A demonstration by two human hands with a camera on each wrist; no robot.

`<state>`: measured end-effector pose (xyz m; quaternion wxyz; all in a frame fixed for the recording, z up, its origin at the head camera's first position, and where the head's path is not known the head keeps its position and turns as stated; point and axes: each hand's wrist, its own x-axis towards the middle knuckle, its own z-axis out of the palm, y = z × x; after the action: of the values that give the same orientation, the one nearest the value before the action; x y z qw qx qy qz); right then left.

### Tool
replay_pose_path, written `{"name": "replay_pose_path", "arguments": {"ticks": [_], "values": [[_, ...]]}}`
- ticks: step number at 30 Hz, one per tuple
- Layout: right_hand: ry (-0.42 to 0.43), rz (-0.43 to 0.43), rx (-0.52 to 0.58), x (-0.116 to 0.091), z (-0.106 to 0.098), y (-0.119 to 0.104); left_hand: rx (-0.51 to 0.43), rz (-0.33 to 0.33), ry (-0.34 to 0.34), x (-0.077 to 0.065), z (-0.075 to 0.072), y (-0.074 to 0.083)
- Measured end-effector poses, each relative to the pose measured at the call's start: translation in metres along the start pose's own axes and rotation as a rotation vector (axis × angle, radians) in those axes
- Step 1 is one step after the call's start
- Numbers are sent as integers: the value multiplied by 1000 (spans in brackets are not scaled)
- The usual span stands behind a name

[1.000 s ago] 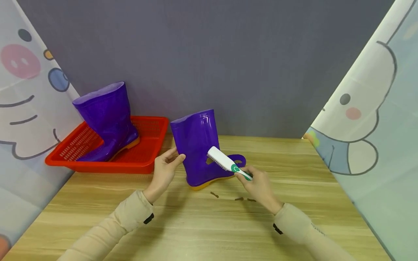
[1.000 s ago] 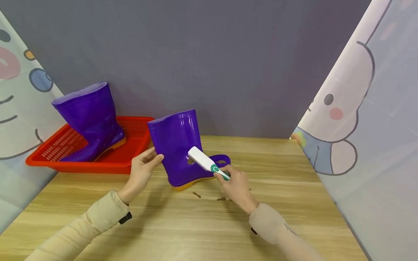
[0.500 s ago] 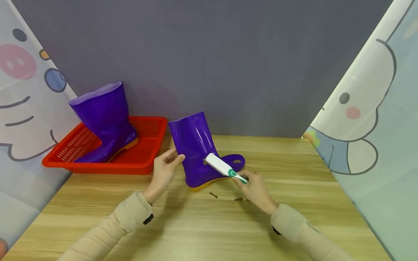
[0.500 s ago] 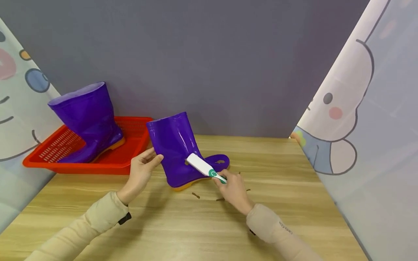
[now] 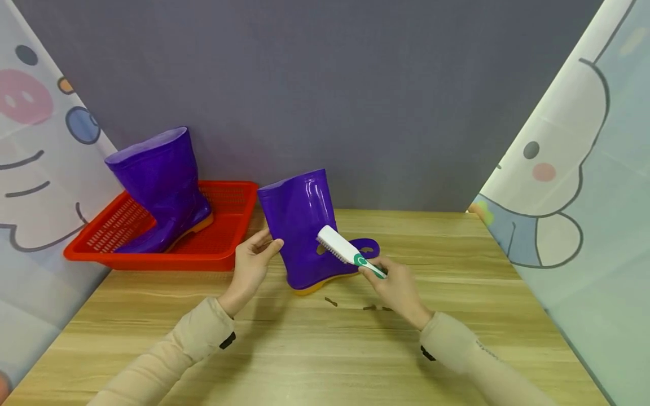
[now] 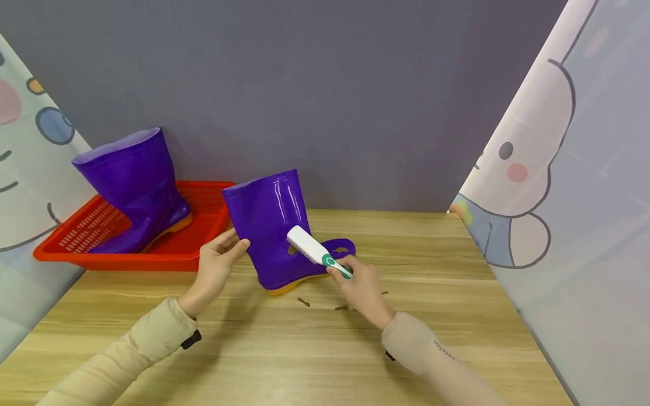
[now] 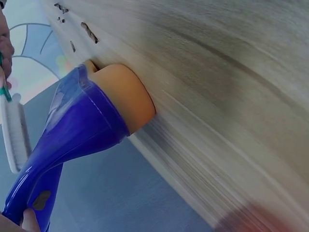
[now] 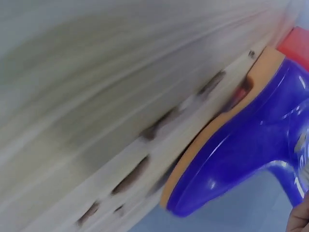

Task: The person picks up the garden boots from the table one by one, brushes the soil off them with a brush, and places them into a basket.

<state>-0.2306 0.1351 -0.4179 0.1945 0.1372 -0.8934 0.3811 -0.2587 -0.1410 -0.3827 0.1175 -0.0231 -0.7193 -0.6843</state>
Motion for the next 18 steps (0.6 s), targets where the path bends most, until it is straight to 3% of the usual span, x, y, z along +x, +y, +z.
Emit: {"name": "replay_pose_path", "arguments": {"ticks": [10,18], "values": [[-34,55,42,2,18,0,64,33,-31,1,10,3],[24,-148,-47,-4,14,6,48,12,-37,0,6,4]]}}
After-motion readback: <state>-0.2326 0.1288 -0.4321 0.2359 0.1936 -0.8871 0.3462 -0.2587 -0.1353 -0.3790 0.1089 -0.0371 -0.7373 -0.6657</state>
